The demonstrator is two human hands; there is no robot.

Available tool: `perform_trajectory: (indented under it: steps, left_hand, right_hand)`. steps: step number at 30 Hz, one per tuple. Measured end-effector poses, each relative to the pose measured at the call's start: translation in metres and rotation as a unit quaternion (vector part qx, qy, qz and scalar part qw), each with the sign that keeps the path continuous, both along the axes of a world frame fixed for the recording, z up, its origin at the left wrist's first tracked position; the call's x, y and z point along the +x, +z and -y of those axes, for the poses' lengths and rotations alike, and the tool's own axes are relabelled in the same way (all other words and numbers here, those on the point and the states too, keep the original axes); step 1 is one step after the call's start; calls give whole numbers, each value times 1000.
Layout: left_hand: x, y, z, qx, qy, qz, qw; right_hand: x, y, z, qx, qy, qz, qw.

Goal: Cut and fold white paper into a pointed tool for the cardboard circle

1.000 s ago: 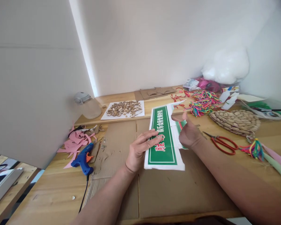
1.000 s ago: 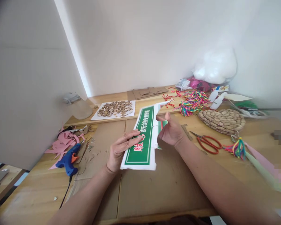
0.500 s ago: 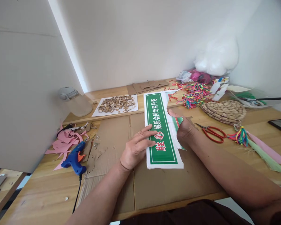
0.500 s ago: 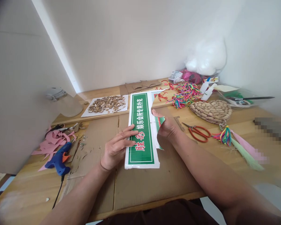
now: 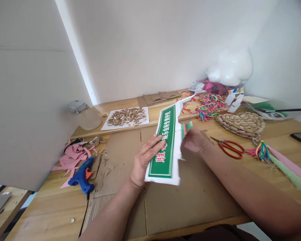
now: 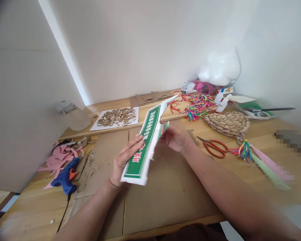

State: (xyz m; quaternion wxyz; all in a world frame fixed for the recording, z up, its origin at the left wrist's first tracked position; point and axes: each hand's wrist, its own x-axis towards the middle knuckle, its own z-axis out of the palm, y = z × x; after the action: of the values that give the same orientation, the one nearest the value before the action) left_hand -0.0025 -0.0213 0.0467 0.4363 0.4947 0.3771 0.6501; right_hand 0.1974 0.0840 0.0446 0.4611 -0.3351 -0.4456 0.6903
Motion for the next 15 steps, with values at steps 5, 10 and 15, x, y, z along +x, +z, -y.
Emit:
perform_trajectory:
  steps: [5, 10, 15]
  left_hand:
    - [-5, -13, -19, -65, 94, 220, 969]
    - [-17, -21, -35, -141, 66, 302, 940]
    - [-24, -24, -39, -146, 87, 329, 929]
  right_hand:
    - [5, -3, -7, 2, 10, 66, 998]
    - [-1, 2, 1, 113, 7, 251, 961]
    - [-2, 0, 4, 110, 69, 269, 954]
